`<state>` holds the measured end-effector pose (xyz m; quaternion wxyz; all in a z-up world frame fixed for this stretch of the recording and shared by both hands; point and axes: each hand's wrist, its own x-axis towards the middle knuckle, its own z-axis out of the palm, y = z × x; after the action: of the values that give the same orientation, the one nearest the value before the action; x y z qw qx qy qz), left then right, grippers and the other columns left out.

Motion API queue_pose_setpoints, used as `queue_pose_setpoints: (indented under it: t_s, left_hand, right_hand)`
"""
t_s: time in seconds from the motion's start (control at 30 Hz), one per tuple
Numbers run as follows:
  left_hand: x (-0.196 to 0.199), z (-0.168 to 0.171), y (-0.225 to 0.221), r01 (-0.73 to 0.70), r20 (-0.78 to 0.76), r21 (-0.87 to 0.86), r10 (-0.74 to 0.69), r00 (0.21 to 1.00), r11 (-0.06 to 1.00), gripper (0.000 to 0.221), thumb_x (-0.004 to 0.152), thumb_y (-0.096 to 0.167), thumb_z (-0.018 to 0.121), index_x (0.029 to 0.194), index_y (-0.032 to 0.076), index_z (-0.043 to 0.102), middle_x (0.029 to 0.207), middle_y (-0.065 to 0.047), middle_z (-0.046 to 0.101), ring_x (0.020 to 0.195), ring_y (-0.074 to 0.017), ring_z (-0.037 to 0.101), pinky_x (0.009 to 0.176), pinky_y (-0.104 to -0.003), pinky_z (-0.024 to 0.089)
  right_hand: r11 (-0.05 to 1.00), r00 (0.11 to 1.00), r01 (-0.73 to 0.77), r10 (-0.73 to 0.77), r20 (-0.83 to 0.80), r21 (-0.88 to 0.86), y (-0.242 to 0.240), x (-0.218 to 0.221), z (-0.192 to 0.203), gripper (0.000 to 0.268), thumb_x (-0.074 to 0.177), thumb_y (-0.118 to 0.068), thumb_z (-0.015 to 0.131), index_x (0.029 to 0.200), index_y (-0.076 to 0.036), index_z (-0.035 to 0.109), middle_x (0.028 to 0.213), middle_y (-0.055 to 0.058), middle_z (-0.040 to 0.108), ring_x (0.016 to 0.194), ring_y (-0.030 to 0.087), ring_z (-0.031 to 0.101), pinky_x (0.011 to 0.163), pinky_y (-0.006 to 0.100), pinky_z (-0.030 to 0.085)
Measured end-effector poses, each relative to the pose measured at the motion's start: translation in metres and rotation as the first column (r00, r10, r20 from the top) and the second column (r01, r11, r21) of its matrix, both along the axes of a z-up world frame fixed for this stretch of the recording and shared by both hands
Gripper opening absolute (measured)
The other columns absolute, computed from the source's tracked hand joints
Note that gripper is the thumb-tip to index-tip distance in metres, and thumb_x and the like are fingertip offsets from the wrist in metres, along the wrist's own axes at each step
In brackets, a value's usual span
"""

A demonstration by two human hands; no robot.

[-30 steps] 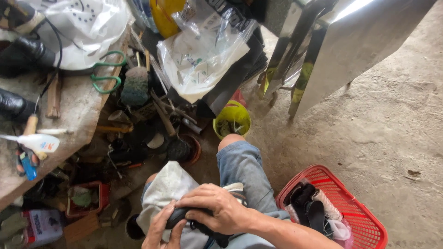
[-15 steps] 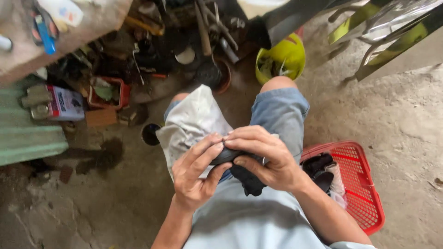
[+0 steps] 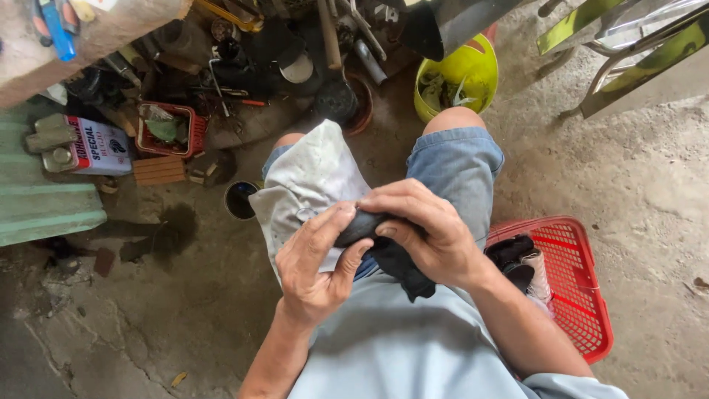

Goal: Applying adhesive to a detached sneaker sole and pressing it back onto the shoe upper to repair it.

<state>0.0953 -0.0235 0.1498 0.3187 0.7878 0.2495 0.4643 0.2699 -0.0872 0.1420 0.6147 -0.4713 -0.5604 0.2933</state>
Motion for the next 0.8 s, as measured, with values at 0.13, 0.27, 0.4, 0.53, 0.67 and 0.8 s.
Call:
queue_pose_setpoints:
  t_s: [0.13, 0.27, 0.4, 0.53, 0.67, 0.8]
  left_hand:
    - [-0.002, 0.003, 0.003, 0.041, -0.008, 0.024, -0.04, 0.999, 0.999, 0.034, 0.09, 0.009, 0.078, 0.121, -0.005, 0.071, 0.11, -0.023, 0.076, 0.099, -0.0383, 0.078, 0.084, -0.045, 0.063]
    - [-0.002, 0.004, 0.002, 0.009, -0.031, 0.037, -0.007, 0.999, 0.999, 0.033, 0.089, 0.01, 0.079, 0.119, -0.004, 0.072, 0.11, -0.022, 0.077, 0.097, -0.0355, 0.079, 0.081, -0.043, 0.064]
    - [-0.003, 0.002, 0.001, 0.001, -0.027, 0.051, 0.0, 1.0, 0.999, 0.028, 0.09, 0.008, 0.077, 0.116, -0.003, 0.074, 0.108, -0.021, 0.077, 0.095, -0.034, 0.079, 0.081, -0.04, 0.063]
    - [-0.002, 0.003, 0.0, -0.008, -0.011, 0.044, 0.008, 1.0, 0.999, 0.026, 0.091, 0.007, 0.076, 0.115, -0.003, 0.075, 0.107, -0.022, 0.077, 0.095, -0.0346, 0.079, 0.08, -0.041, 0.064]
    - [-0.009, 0.001, -0.003, 0.064, -0.032, -0.02, -0.065, 0.997, 0.998, 0.033, 0.095, 0.009, 0.074, 0.125, -0.003, 0.064, 0.117, -0.022, 0.074, 0.106, -0.0352, 0.077, 0.092, -0.041, 0.064]
    - [-0.015, -0.007, -0.006, 0.159, -0.013, -0.107, -0.161, 0.987, 0.981, 0.039, 0.1, 0.007, 0.071, 0.134, 0.001, 0.054, 0.129, -0.025, 0.067, 0.121, -0.0376, 0.073, 0.107, -0.041, 0.065]
  right_hand:
    - [0.999, 0.999, -0.026, 0.024, -0.049, -0.035, 0.006, 0.005, 0.0, 0.029, 0.096, -0.005, 0.068, 0.123, 0.005, 0.07, 0.116, 0.022, 0.072, 0.103, 0.031, 0.071, 0.09, 0.045, 0.057]
    - [0.996, 0.992, -0.083, 0.08, -0.098, -0.027, 0.009, 0.006, 0.005, 0.027, 0.093, 0.002, 0.069, 0.12, 0.004, 0.072, 0.112, 0.021, 0.073, 0.095, 0.025, 0.07, 0.084, 0.039, 0.057]
    - [0.998, 0.996, -0.055, 0.054, -0.066, -0.018, 0.008, 0.004, 0.004, 0.024, 0.092, 0.003, 0.069, 0.116, 0.005, 0.073, 0.109, 0.02, 0.073, 0.091, 0.025, 0.071, 0.081, 0.038, 0.057]
    - [0.999, 0.997, -0.053, 0.053, -0.051, -0.009, 0.008, 0.003, 0.004, 0.024, 0.092, 0.005, 0.069, 0.115, 0.005, 0.073, 0.107, 0.02, 0.073, 0.089, 0.025, 0.07, 0.079, 0.037, 0.058]
    - [0.995, 0.994, -0.094, 0.096, 0.052, -0.038, 0.001, 0.008, 0.008, 0.023, 0.1, -0.005, 0.061, 0.122, 0.002, 0.064, 0.116, 0.021, 0.068, 0.103, 0.031, 0.07, 0.092, 0.04, 0.059]
    - [0.986, 0.985, -0.14, 0.148, 0.084, -0.09, -0.005, 0.016, 0.008, 0.024, 0.105, -0.008, 0.057, 0.128, -0.001, 0.058, 0.124, 0.019, 0.064, 0.118, 0.031, 0.067, 0.105, 0.04, 0.058]
